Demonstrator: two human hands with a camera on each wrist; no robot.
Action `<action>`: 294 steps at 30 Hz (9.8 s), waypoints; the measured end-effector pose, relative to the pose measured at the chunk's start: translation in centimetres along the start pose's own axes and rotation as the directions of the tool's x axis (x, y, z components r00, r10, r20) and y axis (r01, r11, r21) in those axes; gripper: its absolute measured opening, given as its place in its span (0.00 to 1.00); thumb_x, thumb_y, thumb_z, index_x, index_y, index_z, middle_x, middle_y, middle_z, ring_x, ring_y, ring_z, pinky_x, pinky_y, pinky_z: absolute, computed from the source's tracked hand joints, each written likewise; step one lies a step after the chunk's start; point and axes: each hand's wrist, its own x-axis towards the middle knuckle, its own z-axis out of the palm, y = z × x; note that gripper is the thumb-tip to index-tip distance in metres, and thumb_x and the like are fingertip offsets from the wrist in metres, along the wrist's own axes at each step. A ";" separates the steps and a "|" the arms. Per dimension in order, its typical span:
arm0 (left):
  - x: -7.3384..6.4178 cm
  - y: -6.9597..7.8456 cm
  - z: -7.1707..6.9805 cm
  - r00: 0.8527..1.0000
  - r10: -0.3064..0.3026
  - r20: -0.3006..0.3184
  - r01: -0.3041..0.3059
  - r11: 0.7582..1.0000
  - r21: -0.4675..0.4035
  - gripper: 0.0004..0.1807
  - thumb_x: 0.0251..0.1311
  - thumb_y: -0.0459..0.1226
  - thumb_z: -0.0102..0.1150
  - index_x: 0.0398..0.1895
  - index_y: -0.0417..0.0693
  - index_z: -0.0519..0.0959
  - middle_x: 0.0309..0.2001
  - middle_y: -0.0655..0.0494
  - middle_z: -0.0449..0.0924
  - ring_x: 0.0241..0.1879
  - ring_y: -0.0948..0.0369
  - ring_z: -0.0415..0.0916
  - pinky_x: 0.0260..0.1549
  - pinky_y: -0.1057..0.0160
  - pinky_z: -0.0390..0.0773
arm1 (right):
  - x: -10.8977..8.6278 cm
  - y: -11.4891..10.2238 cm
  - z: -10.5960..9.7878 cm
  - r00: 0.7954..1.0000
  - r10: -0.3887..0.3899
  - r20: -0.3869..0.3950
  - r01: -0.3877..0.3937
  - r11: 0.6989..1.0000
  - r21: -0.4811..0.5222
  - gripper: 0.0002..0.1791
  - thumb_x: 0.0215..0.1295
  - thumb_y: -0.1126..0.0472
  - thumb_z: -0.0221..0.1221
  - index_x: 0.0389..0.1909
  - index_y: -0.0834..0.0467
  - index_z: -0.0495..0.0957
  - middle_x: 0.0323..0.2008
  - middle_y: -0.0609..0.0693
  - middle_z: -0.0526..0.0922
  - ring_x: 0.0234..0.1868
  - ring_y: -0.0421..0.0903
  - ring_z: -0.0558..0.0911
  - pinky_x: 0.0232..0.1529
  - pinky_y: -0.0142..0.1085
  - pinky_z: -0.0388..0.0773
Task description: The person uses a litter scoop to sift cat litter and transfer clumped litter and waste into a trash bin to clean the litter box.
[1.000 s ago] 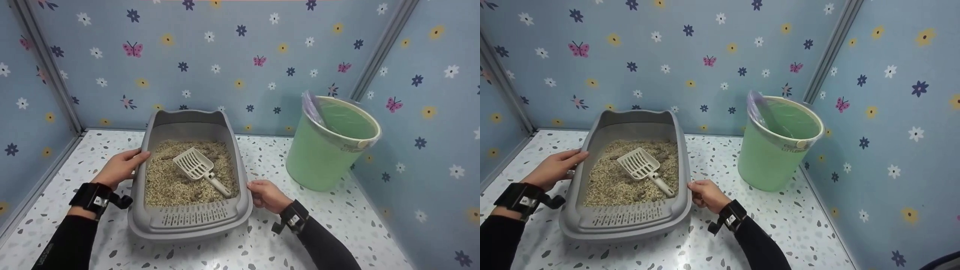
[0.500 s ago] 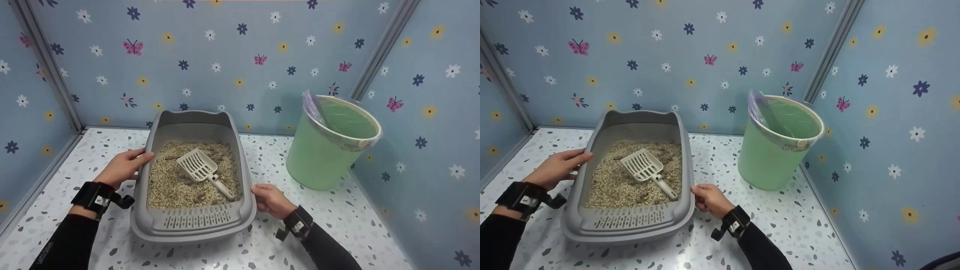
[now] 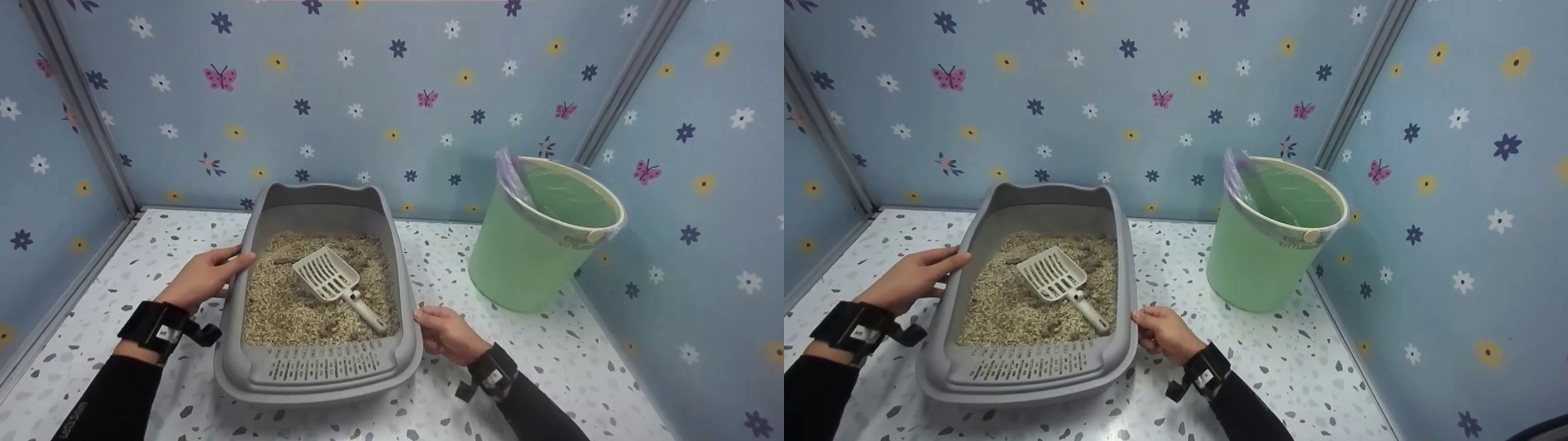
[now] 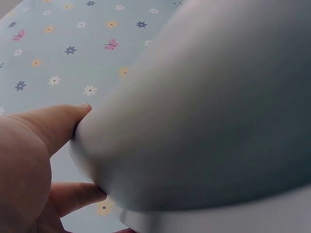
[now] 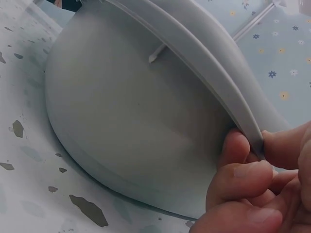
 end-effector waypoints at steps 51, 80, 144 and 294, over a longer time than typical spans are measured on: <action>-1.2 -4.6 1.7 0.997 0.053 -0.060 -0.055 0.998 -0.038 0.49 0.84 0.59 0.56 0.91 0.37 0.51 0.57 0.33 0.79 0.29 0.60 0.77 0.21 0.60 0.80 | 11.4 -10.4 12.7 0.967 0.251 -0.055 0.011 -0.254 -0.967 0.29 0.74 0.50 0.71 0.15 0.49 0.68 0.19 0.44 0.70 0.24 0.45 0.71 0.31 0.46 0.82; -1.3 -4.5 1.8 0.999 0.039 -0.031 -0.041 0.996 -0.084 0.51 0.85 0.58 0.54 0.92 0.37 0.46 0.71 0.26 0.75 0.57 0.40 0.86 0.44 0.48 0.92 | 13.5 -8.3 11.2 0.969 0.173 -0.176 -0.169 -0.056 -0.984 0.29 0.60 0.51 0.72 0.10 0.45 0.62 0.12 0.39 0.61 0.15 0.42 0.65 0.18 0.38 0.61; -1.0 -5.0 1.9 0.995 0.083 -0.064 -0.088 0.992 -0.093 0.47 0.85 0.54 0.58 0.89 0.33 0.52 0.63 0.29 0.79 0.46 0.48 0.87 0.39 0.56 0.92 | 18.2 -17.0 8.9 0.990 0.143 -0.004 0.054 -0.397 -0.916 0.22 0.82 0.68 0.58 0.24 0.53 0.67 0.22 0.47 0.64 0.25 0.46 0.64 0.33 0.41 0.65; -1.2 -4.9 2.1 0.995 0.082 -0.058 -0.084 0.995 -0.047 0.51 0.83 0.59 0.57 0.90 0.36 0.51 0.72 0.26 0.75 0.62 0.37 0.83 0.51 0.55 0.90 | 16.8 -15.5 10.1 0.972 0.017 0.234 0.197 -0.601 -0.775 0.15 0.82 0.69 0.59 0.32 0.59 0.88 0.38 0.57 0.91 0.39 0.56 0.90 0.44 0.51 0.91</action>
